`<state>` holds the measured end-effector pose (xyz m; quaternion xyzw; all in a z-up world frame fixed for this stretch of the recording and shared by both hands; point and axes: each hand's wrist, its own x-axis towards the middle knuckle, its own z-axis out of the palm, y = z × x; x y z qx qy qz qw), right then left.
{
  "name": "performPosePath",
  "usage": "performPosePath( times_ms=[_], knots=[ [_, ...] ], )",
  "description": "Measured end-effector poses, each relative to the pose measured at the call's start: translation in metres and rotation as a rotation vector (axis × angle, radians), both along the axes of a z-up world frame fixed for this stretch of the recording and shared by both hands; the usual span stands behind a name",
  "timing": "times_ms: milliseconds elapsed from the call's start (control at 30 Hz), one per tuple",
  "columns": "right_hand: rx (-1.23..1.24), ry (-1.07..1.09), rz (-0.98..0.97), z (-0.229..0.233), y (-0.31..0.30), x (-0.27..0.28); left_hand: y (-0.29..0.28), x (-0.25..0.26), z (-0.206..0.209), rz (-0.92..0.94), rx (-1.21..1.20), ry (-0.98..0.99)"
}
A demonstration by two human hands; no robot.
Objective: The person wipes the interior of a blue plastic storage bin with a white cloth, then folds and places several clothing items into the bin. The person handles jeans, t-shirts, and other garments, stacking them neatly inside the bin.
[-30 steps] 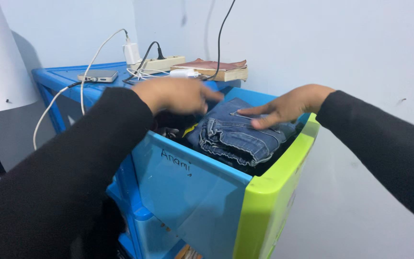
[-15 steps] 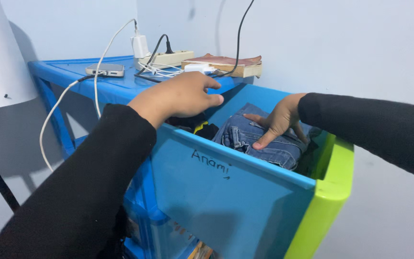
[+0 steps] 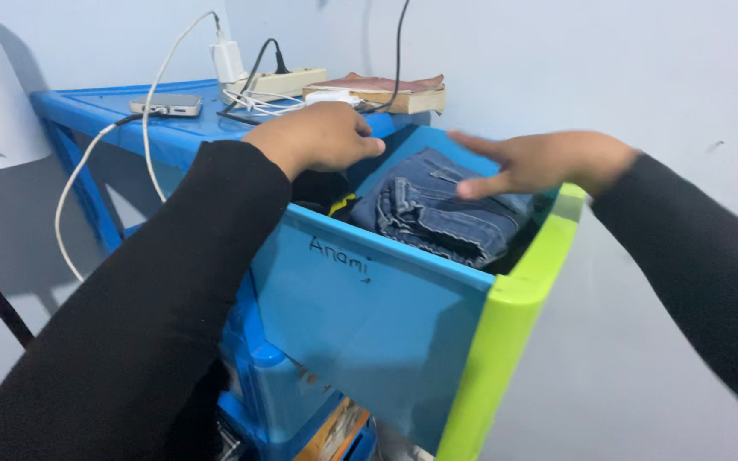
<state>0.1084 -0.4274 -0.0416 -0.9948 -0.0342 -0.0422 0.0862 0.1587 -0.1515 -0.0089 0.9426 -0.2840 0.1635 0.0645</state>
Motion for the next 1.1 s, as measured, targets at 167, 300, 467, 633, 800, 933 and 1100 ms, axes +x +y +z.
performPosePath(
  times_ms=[167,300,467,633,800,933,1100],
  knots=[
    [0.644,-0.676,0.254,-0.07,-0.032,-0.086,-0.006,0.006,0.002,-0.031,0.048,0.001],
    [0.651,-1.02,0.293,-0.108,-0.006,-0.076,-0.026,0.005,-0.007,-0.43,-0.068,0.107],
    [0.771,-1.134,0.254,-0.108,0.007,-0.064,-0.049,-0.012,-0.024,-0.048,0.151,0.385],
    [0.759,-1.169,0.272,-0.111,0.015,-0.039,-0.052,0.016,-0.01,-0.023,0.263,0.364],
    [0.718,-1.215,0.269,-0.117,0.037,-0.002,-0.054,0.048,-0.001,0.071,0.474,0.286],
    [0.728,-1.246,0.245,-0.117,0.063,0.031,-0.046,0.054,-0.001,0.134,0.425,0.062],
    [0.758,-1.277,0.249,-0.12,0.099,0.078,-0.021,0.065,-0.001,0.076,0.419,-0.374]
  ],
)
